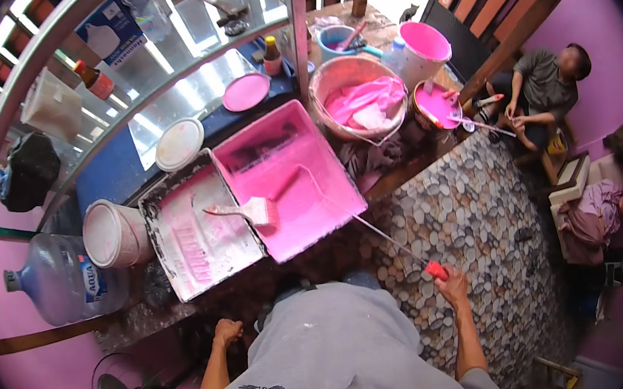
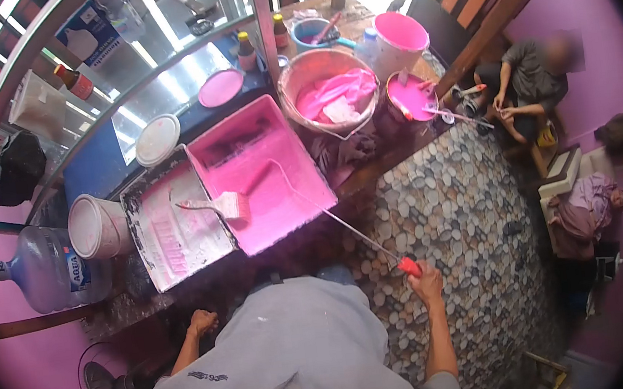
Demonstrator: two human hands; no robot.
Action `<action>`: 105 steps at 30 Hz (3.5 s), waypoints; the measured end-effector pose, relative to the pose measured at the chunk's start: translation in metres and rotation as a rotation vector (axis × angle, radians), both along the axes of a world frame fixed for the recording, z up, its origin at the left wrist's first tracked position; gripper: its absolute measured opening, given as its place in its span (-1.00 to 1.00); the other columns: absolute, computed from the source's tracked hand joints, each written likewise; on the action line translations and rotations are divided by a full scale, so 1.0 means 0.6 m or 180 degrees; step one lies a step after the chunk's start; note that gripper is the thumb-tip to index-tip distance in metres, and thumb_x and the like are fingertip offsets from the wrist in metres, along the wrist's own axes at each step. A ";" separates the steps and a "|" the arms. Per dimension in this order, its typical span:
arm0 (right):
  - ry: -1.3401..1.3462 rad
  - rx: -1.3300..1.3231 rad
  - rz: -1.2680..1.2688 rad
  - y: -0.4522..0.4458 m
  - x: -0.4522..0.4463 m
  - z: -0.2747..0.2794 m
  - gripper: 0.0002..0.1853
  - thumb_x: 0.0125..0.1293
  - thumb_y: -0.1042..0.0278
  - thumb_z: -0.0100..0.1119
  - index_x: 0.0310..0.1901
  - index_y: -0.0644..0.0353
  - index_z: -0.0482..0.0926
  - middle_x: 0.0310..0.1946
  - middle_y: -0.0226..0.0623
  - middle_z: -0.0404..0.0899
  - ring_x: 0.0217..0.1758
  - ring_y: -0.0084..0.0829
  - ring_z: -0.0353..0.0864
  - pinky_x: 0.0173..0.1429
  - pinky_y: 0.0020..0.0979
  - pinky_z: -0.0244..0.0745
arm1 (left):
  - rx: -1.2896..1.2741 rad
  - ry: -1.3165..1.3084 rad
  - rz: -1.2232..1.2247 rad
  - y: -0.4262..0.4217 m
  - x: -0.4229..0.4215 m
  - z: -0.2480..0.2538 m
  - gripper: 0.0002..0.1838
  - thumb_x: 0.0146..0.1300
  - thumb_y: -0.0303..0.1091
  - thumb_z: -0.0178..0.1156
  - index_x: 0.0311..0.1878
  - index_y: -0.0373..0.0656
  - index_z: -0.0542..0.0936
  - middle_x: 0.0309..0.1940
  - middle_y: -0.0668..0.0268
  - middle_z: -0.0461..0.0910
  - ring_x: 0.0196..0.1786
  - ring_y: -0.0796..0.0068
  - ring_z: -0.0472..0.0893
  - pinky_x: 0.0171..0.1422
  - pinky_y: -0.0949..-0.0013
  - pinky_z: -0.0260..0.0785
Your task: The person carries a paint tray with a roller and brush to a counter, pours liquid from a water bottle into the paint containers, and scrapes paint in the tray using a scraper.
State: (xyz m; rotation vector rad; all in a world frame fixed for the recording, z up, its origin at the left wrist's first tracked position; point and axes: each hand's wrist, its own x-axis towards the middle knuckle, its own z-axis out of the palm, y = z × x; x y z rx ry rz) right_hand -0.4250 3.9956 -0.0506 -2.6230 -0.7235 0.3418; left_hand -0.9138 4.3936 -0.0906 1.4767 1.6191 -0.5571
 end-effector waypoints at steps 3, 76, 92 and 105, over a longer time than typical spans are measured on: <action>0.0024 0.0048 -0.0065 0.007 0.016 -0.001 -0.58 -0.16 0.20 0.22 -0.19 0.17 0.51 -0.41 -0.01 0.55 -0.30 0.02 0.54 -0.21 -0.13 0.44 | 0.0106 -0.0104 0.0163 -0.004 -0.008 -0.028 -0.71 -0.05 -0.21 0.11 -0.68 -0.24 0.58 -0.73 0.26 0.54 -0.64 0.46 0.54 -0.55 0.39 0.38; 0.4021 0.3924 -0.2261 0.651 0.399 0.086 -0.95 0.21 0.51 0.04 -0.37 0.29 0.44 -0.54 -0.25 0.53 -0.60 -0.47 0.51 -0.54 -0.56 0.50 | 0.0771 -0.0199 0.0107 -0.177 0.037 -0.106 -0.70 0.03 -0.22 0.11 -0.43 -0.31 0.62 -0.49 0.02 0.60 -0.39 0.30 0.63 -0.26 0.21 0.40; 0.2735 0.2749 -0.2578 0.675 0.415 0.085 -0.83 0.06 0.41 0.28 -0.52 0.23 0.47 -0.69 -0.33 0.45 -0.76 -0.58 0.35 -0.79 -0.65 0.14 | 0.0512 -0.0274 0.1128 -0.222 0.002 -0.118 -0.73 -0.01 -0.25 0.09 -0.45 -0.29 0.62 -0.51 0.01 0.59 -0.42 0.30 0.63 -0.29 0.22 0.41; -0.0541 0.2295 -0.0369 0.671 0.403 0.060 -0.69 0.02 0.16 0.20 -0.37 0.29 0.58 -0.55 -0.11 0.53 -0.39 -0.31 0.54 -0.28 -0.22 0.41 | 0.1227 -0.0285 0.0534 -0.233 -0.002 -0.062 -0.72 0.02 -0.25 0.02 -0.48 -0.28 0.60 -0.54 -0.01 0.56 -0.50 0.29 0.57 -0.35 0.22 0.38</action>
